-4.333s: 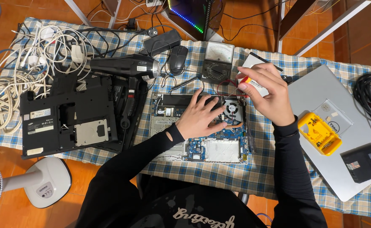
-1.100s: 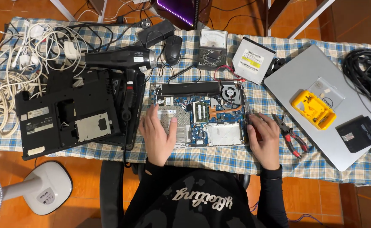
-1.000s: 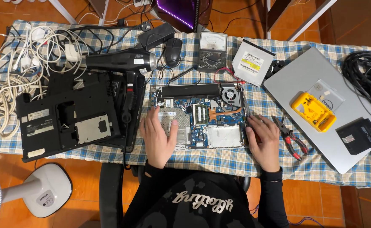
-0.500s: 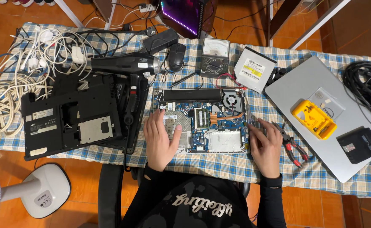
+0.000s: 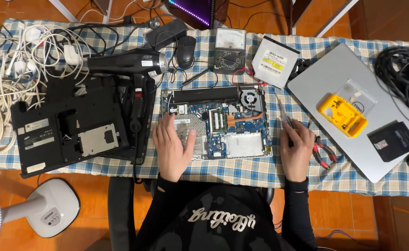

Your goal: The person uses a screwdriver to remove screws from a laptop motherboard, then places the motherboard into the laptop chassis. The workspace includes various tools and electronic components on a checkered tablecloth.

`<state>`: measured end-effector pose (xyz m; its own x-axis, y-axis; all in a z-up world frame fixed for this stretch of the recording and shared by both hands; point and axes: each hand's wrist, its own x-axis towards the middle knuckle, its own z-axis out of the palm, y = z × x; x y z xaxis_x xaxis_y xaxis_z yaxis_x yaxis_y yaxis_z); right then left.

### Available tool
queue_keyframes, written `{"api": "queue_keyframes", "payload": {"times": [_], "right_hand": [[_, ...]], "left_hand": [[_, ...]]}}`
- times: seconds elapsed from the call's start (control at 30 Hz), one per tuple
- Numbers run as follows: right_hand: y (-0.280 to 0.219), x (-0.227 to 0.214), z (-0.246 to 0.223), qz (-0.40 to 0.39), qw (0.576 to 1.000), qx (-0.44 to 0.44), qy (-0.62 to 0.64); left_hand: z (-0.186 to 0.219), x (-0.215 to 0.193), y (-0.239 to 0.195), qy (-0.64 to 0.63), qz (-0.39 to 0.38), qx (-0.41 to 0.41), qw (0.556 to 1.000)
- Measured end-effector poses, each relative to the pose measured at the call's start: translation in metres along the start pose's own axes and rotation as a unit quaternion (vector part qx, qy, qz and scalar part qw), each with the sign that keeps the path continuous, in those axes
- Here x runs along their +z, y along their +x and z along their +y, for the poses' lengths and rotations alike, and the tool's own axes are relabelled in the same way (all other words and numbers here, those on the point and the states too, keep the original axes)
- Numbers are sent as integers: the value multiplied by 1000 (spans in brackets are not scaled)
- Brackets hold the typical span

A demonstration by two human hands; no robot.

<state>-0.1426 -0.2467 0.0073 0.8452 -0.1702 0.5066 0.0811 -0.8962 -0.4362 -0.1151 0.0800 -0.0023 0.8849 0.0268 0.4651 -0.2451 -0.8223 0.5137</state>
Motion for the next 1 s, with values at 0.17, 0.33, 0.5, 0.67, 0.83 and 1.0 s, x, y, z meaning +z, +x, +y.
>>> {"api": "queue_keyframes", "payload": {"times": [0.17,0.33,0.5,0.67,0.83,1.0], "right_hand": [[3,-6,-12,-11,998,-66,-4],[6,-7,-19,-36,994,-102,5],[3,-6,-13,-52,992,-108,27],[1,-15,-11,-63,990,-121,37],[36,-33,-14,-90,982,-165,-32],[86,-10,-36,-126,960,-246,37]], "left_hand": [[-2,-1,-2,-7,-8,-7,1000],[-2,0,-2,-29,-7,-19,999],[-6,4,1,-16,-9,-13,1000],[-4,-1,0,-30,-15,0,999],[2,-1,-7,-1,-25,-23,999],[5,0,-11,-1,-38,-43,998]]}}
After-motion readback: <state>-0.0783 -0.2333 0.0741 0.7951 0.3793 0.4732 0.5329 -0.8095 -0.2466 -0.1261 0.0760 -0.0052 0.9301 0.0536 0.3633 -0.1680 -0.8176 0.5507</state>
